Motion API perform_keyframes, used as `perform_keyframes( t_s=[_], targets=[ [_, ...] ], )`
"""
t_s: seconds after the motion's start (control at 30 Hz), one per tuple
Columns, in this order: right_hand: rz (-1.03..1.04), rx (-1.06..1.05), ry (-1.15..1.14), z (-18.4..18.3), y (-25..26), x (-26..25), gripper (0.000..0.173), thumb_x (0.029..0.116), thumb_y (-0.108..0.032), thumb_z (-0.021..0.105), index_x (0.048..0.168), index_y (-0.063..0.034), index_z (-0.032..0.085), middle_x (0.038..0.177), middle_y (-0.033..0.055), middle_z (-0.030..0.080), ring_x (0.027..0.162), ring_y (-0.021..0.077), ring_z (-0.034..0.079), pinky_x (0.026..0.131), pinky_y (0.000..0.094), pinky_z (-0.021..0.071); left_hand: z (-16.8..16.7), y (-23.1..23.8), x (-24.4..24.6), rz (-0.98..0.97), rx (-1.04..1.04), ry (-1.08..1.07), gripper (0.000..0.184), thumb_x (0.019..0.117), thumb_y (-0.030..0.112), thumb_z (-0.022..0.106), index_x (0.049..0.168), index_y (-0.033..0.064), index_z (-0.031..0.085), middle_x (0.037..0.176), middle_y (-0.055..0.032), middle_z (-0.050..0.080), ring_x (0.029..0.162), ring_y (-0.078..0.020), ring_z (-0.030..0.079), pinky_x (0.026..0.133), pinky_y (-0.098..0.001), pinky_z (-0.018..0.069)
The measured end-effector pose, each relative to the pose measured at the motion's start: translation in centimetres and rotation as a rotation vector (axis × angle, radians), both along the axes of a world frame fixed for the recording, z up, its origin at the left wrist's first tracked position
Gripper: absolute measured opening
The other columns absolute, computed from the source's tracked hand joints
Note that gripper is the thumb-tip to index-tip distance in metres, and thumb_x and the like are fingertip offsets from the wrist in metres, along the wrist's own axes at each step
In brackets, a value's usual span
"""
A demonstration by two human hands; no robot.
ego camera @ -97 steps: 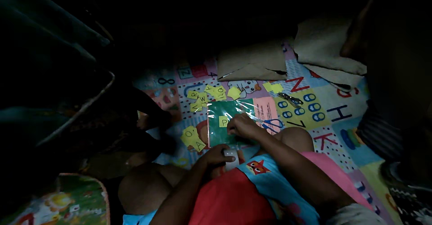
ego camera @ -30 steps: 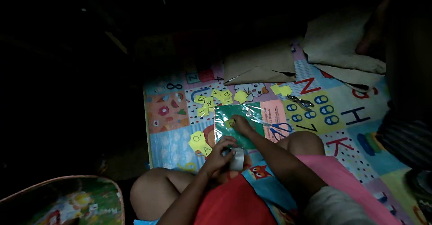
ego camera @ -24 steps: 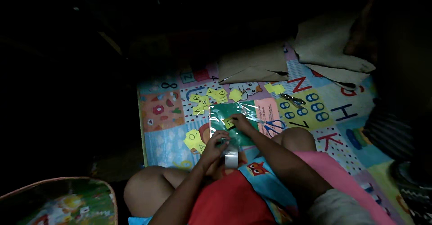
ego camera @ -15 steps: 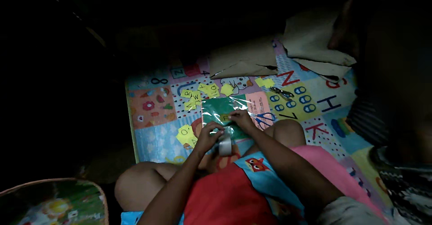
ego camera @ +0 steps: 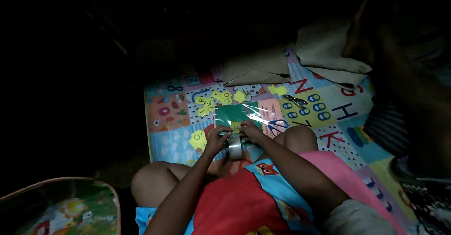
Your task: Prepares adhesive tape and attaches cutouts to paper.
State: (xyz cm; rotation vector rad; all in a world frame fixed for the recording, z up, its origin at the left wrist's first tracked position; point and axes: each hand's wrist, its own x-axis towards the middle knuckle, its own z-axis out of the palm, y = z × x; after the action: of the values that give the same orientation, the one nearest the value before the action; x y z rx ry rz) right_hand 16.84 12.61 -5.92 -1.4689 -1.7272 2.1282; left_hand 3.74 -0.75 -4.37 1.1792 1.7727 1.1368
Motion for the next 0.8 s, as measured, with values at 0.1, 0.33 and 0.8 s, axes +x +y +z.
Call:
perform_keyframes(
  t_s=[0.1,0.33,0.8],
  targets=[
    [-0.034,-0.106,0.060,0.2,-0.5,-0.4,0.036,0.1116,-0.015,0.043,0.145,-0.0022,0.042,0.139,0.0223,0.052,0.107,0.0286,0.065,0.083,0.0413,0.0566,-0.2,0.1,-0.2,0.005,0.029,0.033,0.018,0.0999,0.005,0.060,0.110,-0.0076,0.069,0.116,-0.0194,0.065,0.110,-0.0215,0.062,0.093,-0.0363,0.0516],
    [-0.051,-0.152,0.104,-0.1,-2.0,-1.6,0.040,0.1128,-0.013,0.036,0.151,-0.0028,0.034,0.142,0.0246,0.050,0.110,0.0305,0.065,0.086,0.0412,0.0563,1.1,-0.5,-0.4,0.092,-0.057,-0.014,0.020,0.0999,0.003,0.060,0.112,-0.0101,0.068,0.120,-0.0236,0.064,0.113,-0.0260,0.061,0.101,-0.0398,0.0478],
    [0.086,-0.112,0.115,-1.4,-5.1,-3.4,0.042,0.1123,-0.012,0.037,0.153,-0.0023,0.032,0.139,0.0246,0.051,0.109,0.0272,0.063,0.086,0.0392,0.0553,2.3,-3.2,-1.9,0.236,-0.190,-0.138,0.020,0.1011,0.004,0.060,0.116,-0.0083,0.065,0.118,-0.0191,0.062,0.094,-0.0176,0.059,0.085,-0.0339,0.0512]
  ],
)
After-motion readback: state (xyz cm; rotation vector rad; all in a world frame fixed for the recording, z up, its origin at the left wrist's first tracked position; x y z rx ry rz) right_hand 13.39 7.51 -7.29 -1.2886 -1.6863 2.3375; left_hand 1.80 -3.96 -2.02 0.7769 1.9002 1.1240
